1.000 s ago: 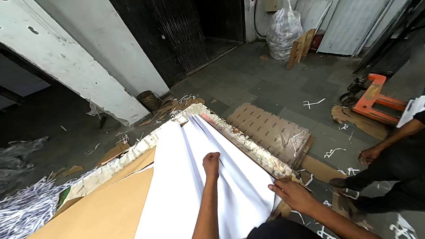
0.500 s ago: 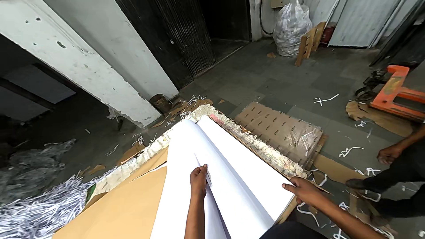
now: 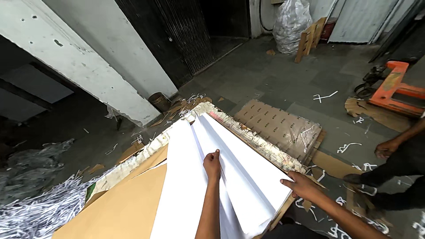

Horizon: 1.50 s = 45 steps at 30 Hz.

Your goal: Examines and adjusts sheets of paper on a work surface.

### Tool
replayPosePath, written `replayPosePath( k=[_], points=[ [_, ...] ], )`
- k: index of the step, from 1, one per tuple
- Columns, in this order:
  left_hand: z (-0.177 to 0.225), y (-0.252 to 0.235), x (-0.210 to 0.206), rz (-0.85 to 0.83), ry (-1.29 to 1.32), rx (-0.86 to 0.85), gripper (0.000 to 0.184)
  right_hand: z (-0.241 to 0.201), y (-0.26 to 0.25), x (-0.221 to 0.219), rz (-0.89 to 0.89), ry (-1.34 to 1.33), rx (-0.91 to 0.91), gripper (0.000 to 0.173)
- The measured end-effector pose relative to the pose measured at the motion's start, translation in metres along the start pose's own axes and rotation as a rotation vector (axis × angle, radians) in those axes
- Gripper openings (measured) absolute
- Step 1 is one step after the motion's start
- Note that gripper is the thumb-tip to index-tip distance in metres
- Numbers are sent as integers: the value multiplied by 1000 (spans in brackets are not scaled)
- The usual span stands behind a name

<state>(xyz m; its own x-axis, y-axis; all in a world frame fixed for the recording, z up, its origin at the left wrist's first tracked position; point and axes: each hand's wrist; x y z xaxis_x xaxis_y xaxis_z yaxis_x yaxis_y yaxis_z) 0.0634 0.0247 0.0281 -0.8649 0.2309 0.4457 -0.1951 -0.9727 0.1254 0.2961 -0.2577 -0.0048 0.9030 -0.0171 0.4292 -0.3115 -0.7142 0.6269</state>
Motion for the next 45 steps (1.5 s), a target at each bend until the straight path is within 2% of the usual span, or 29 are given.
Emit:
replayPosePath(
  k=[6, 10, 12, 14, 18, 22, 24, 26, 28, 30, 31, 33, 35, 37, 39, 42, 45],
  points=[
    [6, -8, -44, -30, 49, 56, 22, -3, 7, -2, 16, 84, 14, 46],
    [19, -7, -57, 0, -71, 29, 30, -5, 6, -3, 6, 147, -2, 46],
    [21, -4, -43, -2, -99, -16, 34, -3, 4, -2, 8, 135, 0, 46],
    [14, 1, -5, -1, -89, -44, 34, 0, 3, -2, 24, 112, 4, 47],
    [-22, 17, 110, 44, 69, -49, 30, 3, 4, -6, 115, 180, 38, 53],
    [-77, 23, 222, 54, 90, 117, 32, -4, 12, -17, 262, 416, 41, 51],
    [-106, 12, 257, 91, -19, 213, 37, -1, 11, -23, 323, 485, 52, 49],
    [-114, 2, 269, 124, -333, 225, 48, 0, 10, -28, 343, 493, 57, 50],
    [-92, 8, 252, 216, -639, 3, 65, 1, 9, -29, 342, 481, 50, 54],
    [-49, 26, 208, 200, -713, -335, 72, 3, 7, -30, 352, 460, 50, 55],
    [-29, 37, 176, 112, -676, -471, 70, 4, 6, -31, 358, 447, 52, 54],
    [-10, 62, 107, -189, -582, -584, 63, 5, 7, -31, 355, 420, 41, 53],
    [-22, 79, 49, -482, -623, -557, 60, 7, 5, -32, 375, 424, 30, 55],
    [-46, 85, 20, -648, -722, -412, 64, 1, 6, -34, 413, 463, 31, 57],
    [-65, 85, 19, -632, -825, -270, 71, -10, 11, -36, 465, 521, 60, 52],
    [-85, 80, 41, -482, -802, -290, 71, -29, 16, -40, 505, 582, 84, 45],
    [-81, 82, 58, -469, -885, -257, 66, -36, 15, -40, 523, 613, 69, 38]
  ],
)
Point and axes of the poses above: each hand's wrist, its own y-axis away from the middle knuckle, its own x-axis out of the back of the hand, z = x × y, and after that the axes turned 6 degrees about -z, right-handed
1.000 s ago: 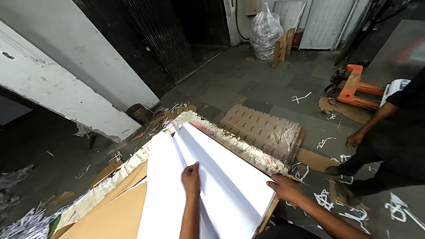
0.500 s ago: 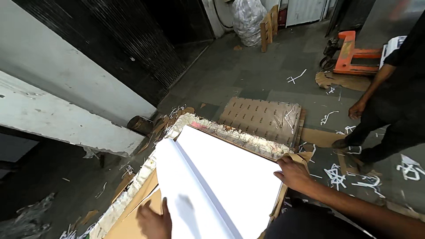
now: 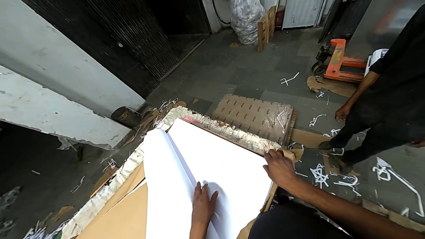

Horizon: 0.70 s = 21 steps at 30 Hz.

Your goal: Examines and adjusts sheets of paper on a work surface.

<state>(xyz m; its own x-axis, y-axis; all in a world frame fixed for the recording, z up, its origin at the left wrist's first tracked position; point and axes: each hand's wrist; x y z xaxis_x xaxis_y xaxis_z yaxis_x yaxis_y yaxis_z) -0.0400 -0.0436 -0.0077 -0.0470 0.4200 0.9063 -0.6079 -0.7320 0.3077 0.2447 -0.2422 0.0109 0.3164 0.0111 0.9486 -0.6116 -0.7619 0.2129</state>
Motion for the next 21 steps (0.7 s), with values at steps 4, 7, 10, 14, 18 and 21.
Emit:
replayPosePath(
  k=[4, 7, 10, 14, 18, 21],
  points=[
    [18, 10, 11, -214, -260, 128, 61, 8, -3, 1, -128, -53, -62, 47],
    [29, 9, 5, -213, -320, 191, 52, 24, -17, 6, -319, -424, -129, 50],
    [43, 0, 0, -141, -229, 218, 53, 40, -30, 0, -498, -753, -181, 52],
    [49, -22, -12, -119, 83, 117, 56, 35, -25, 10, -378, -128, -90, 59],
    [53, -29, -15, -170, 123, 142, 68, 4, -15, 27, -358, 111, -62, 59],
    [49, -29, -11, -172, 133, 126, 63, -25, -3, 38, -419, 146, 159, 48]
  ],
)
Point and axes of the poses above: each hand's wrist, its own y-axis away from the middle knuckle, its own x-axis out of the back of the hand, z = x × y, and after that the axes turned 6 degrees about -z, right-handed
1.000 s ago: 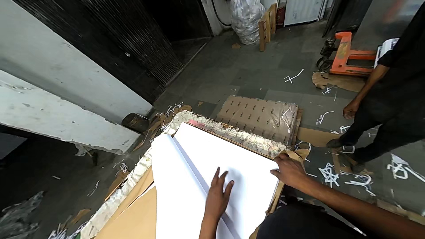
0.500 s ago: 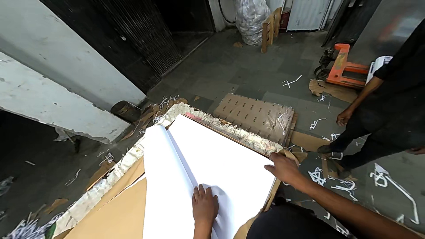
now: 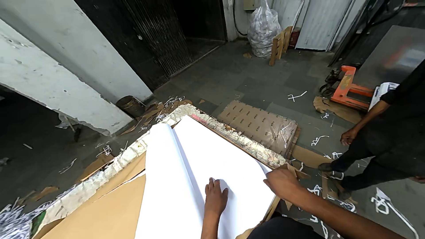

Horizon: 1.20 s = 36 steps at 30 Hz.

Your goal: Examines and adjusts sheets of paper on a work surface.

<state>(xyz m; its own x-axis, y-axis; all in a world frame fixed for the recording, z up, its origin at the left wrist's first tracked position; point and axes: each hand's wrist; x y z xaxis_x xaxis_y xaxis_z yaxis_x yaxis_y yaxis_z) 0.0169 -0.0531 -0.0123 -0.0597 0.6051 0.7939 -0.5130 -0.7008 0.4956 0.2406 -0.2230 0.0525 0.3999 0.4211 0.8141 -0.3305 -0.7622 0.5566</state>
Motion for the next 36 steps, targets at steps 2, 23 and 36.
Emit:
replayPosePath(
  k=[2, 23, 36],
  points=[
    [-4, -1, 5, -5, 32, -27, 59, -9, 8, 2, 13, 31, 335, 47],
    [-21, -42, 44, -109, 291, 16, 57, 14, 4, 1, -31, 129, 456, 46],
    [25, -70, 77, 315, 1082, -67, 76, 59, -13, -15, 137, 203, 898, 49]
  ],
)
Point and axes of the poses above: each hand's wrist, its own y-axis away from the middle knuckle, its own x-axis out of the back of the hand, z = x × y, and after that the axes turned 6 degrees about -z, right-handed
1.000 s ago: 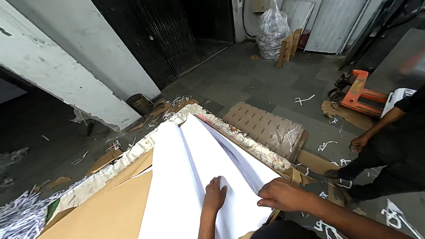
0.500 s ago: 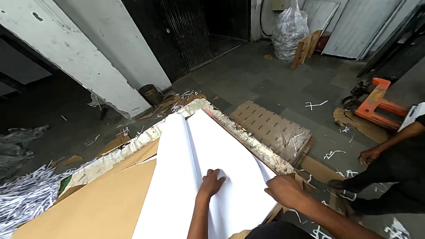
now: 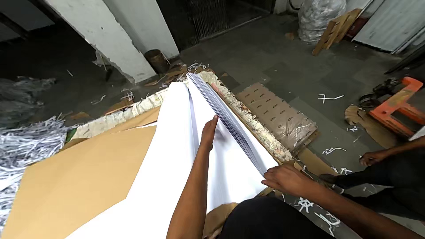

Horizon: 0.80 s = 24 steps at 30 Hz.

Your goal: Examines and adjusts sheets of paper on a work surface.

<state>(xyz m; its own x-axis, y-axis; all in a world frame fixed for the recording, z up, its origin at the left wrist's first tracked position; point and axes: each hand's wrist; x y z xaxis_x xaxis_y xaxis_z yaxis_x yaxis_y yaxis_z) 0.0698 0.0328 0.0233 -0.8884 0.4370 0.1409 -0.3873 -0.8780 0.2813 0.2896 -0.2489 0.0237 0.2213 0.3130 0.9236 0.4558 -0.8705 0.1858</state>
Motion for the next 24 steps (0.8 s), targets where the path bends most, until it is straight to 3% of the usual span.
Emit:
replayPosePath(
  k=[10, 16, 24],
  points=[
    [-6, -10, -15, -30, -35, 64, 91, 3, 3, -1, 60, 55, 26, 43],
    [-3, -9, -17, -28, -23, 25, 77, 6, 3, 1, 81, 53, 23, 42],
    [-3, -9, -17, -14, 0, 48, 78, 7, 3, 2, 79, 48, 17, 42]
  ],
)
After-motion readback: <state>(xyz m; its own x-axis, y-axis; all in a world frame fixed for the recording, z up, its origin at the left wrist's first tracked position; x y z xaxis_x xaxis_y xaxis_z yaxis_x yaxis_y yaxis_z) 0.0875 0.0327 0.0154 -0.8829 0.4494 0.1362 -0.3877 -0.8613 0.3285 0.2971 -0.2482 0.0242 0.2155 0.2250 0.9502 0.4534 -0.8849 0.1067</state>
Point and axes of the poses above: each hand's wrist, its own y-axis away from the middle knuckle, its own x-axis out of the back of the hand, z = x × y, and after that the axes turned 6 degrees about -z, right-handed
